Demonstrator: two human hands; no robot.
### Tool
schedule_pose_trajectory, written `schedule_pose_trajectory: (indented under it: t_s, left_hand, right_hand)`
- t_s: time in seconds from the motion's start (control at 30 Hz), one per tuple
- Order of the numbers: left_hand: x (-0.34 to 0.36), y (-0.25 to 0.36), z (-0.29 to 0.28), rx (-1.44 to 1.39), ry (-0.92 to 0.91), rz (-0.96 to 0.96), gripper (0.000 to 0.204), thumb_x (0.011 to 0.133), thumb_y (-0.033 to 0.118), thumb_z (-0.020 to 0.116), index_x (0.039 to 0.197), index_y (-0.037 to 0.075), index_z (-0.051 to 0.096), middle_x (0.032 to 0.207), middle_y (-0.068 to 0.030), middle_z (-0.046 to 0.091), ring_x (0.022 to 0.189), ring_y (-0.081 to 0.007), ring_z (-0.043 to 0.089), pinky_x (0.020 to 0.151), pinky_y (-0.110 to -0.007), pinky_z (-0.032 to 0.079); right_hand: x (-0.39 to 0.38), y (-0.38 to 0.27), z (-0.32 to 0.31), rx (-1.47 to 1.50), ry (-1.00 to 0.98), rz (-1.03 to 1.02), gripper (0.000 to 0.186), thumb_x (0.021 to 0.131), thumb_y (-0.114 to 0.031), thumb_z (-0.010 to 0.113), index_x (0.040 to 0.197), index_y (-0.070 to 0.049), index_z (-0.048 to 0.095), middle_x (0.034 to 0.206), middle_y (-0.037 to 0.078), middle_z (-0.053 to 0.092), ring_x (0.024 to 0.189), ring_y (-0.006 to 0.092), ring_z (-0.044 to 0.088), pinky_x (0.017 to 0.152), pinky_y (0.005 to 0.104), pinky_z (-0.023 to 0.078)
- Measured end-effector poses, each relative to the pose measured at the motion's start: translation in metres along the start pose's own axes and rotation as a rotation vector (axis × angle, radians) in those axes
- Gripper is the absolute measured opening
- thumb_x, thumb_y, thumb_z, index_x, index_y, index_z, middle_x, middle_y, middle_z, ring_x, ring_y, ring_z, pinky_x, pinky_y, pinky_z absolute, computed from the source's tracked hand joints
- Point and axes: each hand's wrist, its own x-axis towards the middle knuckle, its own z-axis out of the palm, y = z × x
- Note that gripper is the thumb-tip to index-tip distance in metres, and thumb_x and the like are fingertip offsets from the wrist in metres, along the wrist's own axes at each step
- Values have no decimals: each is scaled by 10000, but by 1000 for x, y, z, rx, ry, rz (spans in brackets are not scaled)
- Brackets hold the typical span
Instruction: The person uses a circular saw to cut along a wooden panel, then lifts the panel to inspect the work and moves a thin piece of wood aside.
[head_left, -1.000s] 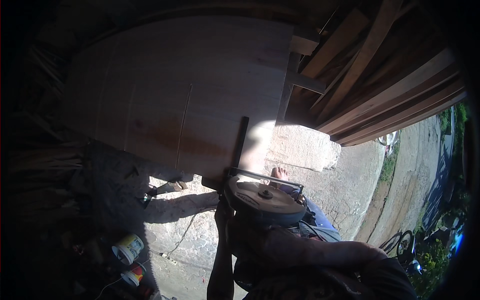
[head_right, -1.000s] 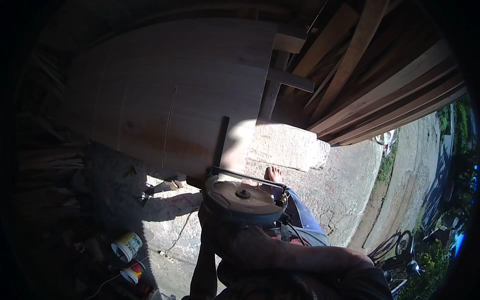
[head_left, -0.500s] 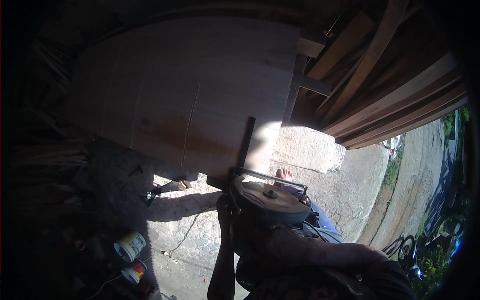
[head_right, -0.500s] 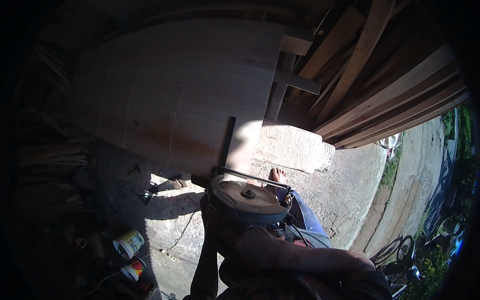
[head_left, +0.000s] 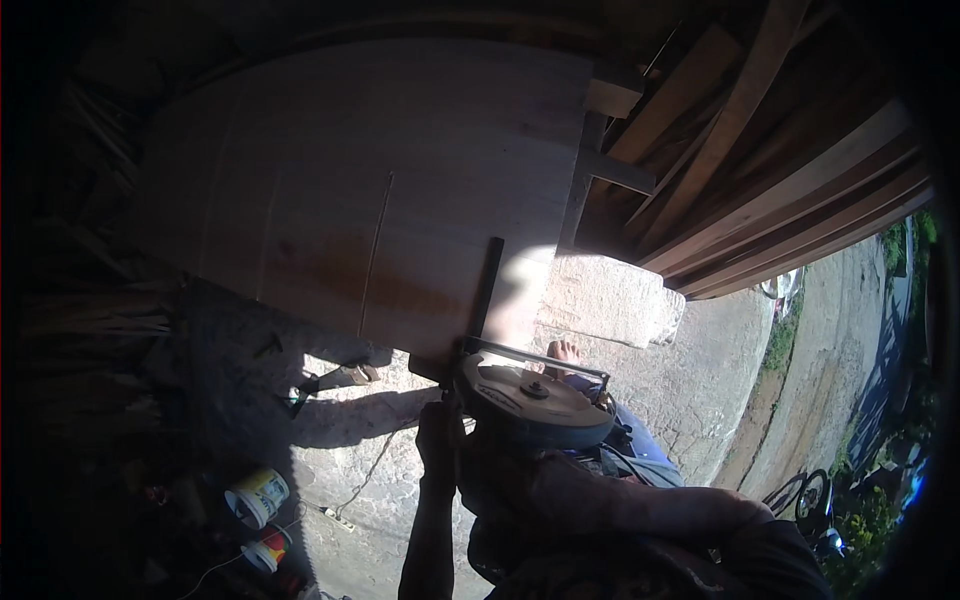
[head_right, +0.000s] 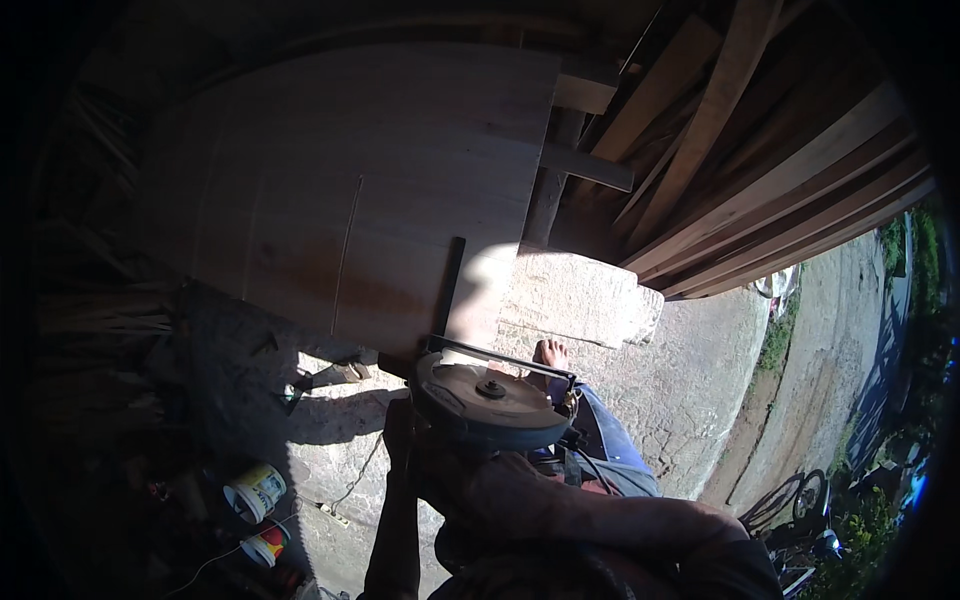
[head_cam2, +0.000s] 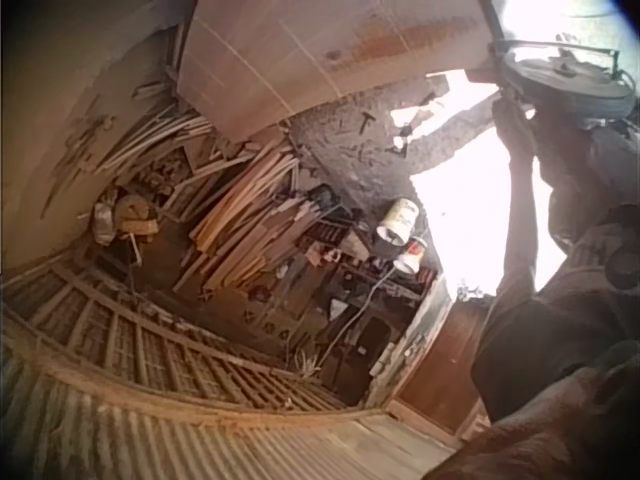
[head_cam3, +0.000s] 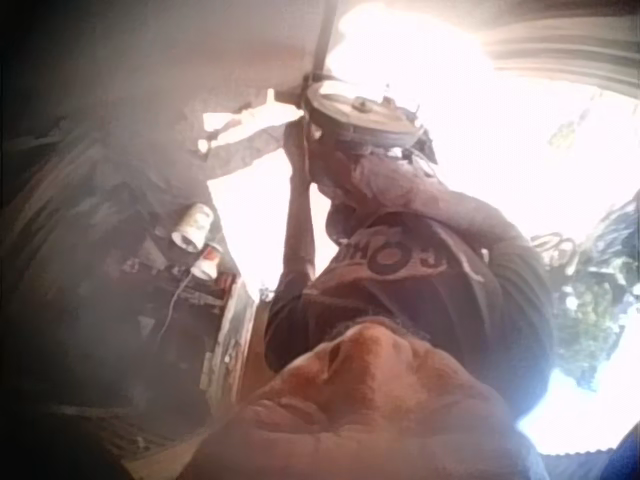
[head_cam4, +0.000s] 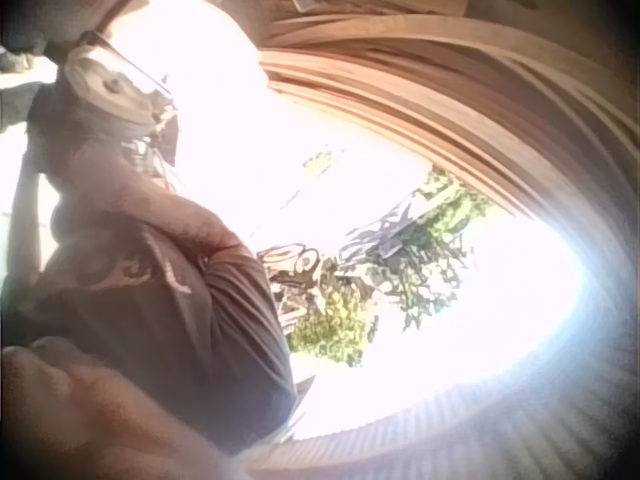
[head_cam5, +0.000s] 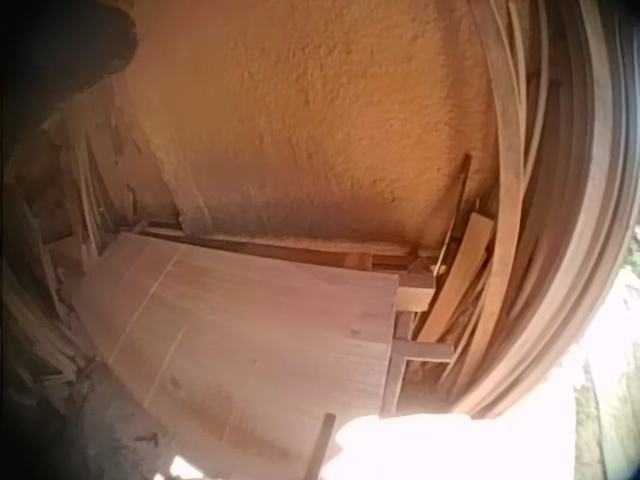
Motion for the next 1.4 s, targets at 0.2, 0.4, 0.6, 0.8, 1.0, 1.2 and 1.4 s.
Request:
schedule_pose_trajectory:
  t_s: [0.2, 0.4, 0.6, 0.8, 1.0, 1.2, 1.4]
  left_hand:
    - [19, 34, -12, -95, -8, -360, 193, 987, 209, 636, 1000, 18, 662, 853, -148, 636, 779, -318, 657, 668, -423, 514]
    - [15, 1, -4, 255, -334, -320, 297, 976, 307, 632, 872, 29, 643, 873, -179, 661, 827, -326, 687, 659, -423, 520]
    - [29, 28, -25, 23, -216, -187, 208, 925, 218, 652, 1032, 46, 609, 935, -177, 637, 825, -364, 659, 681, -461, 521]
    - [27, 1, -28, 78, -299, 226, 186, 872, 50, 603, 1051, 1, 590, 905, -176, 591, 901, -386, 605, 804, -477, 505]
    - [74, -27, -48, 11, -856, 447, 193, 793, -22, 600, 984, -2, 611, 908, -185, 608, 945, -366, 608, 838, -467, 500]
    - [113, -11, -69, 137, -919, 470, 214, 893, 240, 724, 887, 47, 631, 849, -133, 653, 860, -309, 658, 734, -420, 517]
    - [142, -18, -78, 409, -362, 583, 894, 699, 376, 852, 1401, -31, 477, 1409, -266, 494, 1325, -424, 483, 1073, -462, 431]
  right_hand:
    - [3, -1, 1, 17, 83, -18, 500, 891, -201, 637, 1302, 26, 466, 944, 231, 647, 724, 410, 663, 635, 476, 538]
    - [-1, 2, 5, -42, -17, 36, 479, 880, -208, 635, 1269, 24, 478, 851, 218, 651, 674, 413, 653, 638, 495, 531]
    - [0, -7, -7, -67, -76, 61, 451, 870, -220, 637, 1211, 37, 492, 823, 212, 646, 654, 415, 644, 652, 502, 528]
    - [2, -2, 4, 18, 57, -3, 415, 852, -150, 645, 1207, 6, 496, 951, 209, 625, 788, 404, 643, 702, 500, 521]
    - [1, 6, 12, 40, -62, 37, 408, 837, -95, 638, 1216, -6, 514, 1062, 215, 584, 980, 390, 608, 782, 474, 535]
    - [-2, 10, 8, -117, -110, -6, 347, 860, -153, 621, 1146, 24, 533, 956, 216, 589, 890, 384, 610, 748, 474, 536]
    - [0, 9, 9, -81, 4, -32, 336, 868, -228, 631, 1068, 29, 548, 823, 203, 600, 749, 386, 617, 653, 473, 522]
